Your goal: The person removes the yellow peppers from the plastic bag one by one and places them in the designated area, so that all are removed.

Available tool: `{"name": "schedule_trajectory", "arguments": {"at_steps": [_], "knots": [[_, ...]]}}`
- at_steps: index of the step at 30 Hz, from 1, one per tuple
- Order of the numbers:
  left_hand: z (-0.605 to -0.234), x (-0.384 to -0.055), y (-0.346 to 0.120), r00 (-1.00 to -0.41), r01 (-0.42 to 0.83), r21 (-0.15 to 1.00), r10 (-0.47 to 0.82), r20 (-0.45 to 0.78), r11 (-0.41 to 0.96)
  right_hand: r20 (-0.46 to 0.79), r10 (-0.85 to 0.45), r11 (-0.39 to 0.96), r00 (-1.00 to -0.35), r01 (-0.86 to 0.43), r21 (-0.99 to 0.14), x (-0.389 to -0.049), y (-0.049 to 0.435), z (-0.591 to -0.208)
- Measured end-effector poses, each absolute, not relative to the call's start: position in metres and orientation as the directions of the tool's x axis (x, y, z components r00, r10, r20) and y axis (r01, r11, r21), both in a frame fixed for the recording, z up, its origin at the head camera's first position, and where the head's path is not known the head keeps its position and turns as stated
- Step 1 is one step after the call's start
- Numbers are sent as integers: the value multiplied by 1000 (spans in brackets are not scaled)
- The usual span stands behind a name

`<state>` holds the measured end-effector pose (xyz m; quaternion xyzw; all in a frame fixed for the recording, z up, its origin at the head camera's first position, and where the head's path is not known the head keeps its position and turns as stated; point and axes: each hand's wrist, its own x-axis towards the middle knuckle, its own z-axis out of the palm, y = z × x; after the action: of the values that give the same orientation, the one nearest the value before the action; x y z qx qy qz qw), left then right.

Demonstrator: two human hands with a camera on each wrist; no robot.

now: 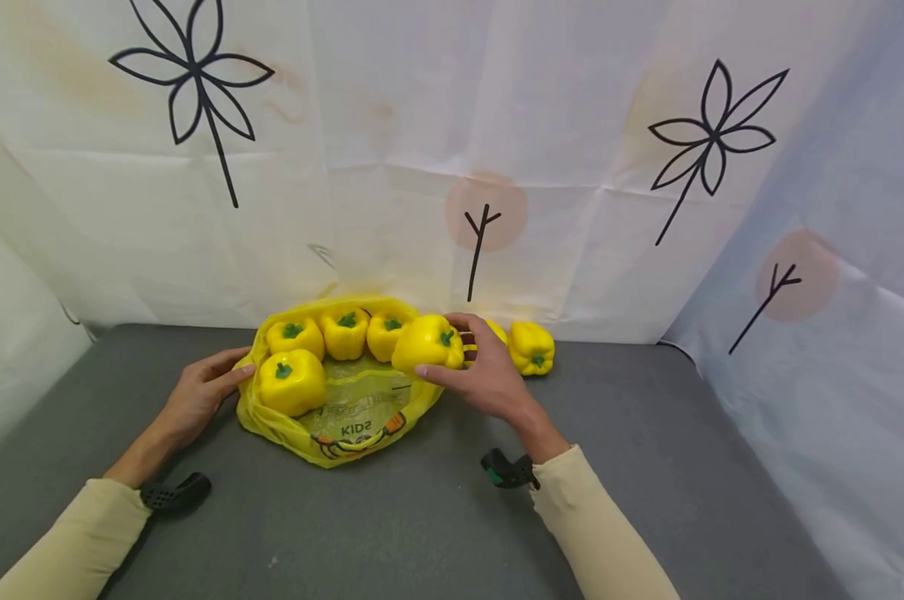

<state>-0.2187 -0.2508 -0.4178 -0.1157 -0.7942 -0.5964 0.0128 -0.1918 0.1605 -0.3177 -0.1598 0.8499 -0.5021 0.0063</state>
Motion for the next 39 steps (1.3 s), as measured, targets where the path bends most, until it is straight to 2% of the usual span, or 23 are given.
{"name": "schedule_trajectory", "arguments": {"at_steps": [30, 39], "knots": [[-421, -219, -251, -974, 200, 945, 159, 163, 259, 176, -53, 470, -983, -180, -864, -197, 217, -316], [-420, -218, -251, -974, 199, 944, 161, 160, 262, 169, -10, 430, -986, -157, -889, -198, 236, -316]]}}
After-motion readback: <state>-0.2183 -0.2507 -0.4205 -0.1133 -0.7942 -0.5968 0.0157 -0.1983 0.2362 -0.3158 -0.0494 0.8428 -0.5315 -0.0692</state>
